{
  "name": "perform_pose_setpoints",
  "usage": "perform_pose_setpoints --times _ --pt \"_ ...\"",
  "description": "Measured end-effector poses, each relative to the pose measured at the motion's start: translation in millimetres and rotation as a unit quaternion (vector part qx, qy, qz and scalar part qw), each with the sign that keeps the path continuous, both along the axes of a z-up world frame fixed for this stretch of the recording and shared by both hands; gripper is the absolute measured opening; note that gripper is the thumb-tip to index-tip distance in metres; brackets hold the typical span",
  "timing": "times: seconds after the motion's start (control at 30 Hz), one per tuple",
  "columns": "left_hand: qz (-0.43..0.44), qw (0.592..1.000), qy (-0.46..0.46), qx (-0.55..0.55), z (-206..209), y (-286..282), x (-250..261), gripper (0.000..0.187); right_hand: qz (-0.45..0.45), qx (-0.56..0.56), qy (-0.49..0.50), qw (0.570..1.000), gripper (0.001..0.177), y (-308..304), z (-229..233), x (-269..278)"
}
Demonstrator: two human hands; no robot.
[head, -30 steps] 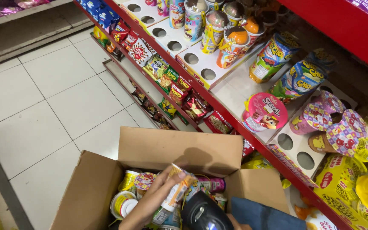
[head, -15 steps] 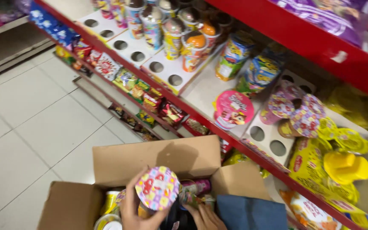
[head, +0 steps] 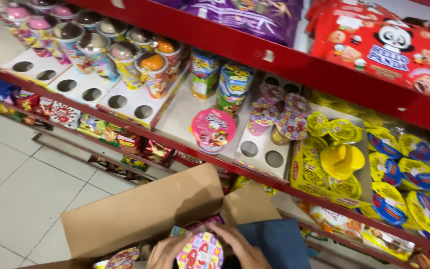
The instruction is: The recorder takes snack containers out of a cardboard box, wipes them with a cloth, scans their barcodes with a handheld device, and stocks them onto grocery store shelves.
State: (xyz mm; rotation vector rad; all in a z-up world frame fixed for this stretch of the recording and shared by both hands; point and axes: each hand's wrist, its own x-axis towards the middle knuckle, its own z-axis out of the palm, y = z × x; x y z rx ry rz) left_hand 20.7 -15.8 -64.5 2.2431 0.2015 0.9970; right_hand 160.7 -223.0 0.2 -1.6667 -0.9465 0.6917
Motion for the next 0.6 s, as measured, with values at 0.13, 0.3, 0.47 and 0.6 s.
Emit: perform_pose_setpoints --times 0.13,0.3,0.47,0.6 --pt "-0.080 0.995 -0.025 0.049 29 -6 15 0.040 0.002 -0.030 -0.107 0.994 0.057 -13 41 0" --pt "-0.109 0.991 0.019 0.079 96 -35 32 0.042 -0.053 0.014 -0.188 0.981 0.053 -45 53 19" --pt "-0.146 0.982 0.012 0.122 151 -52 52 0.045 -0.113 0.114 -0.262 0.952 0.061 -48 83 26" --pt "-0.133 0.967 -0.028 0.214 193 -66 67 0.049 -0.162 0.164 -0.372 0.899 0.079 -48 113 38"
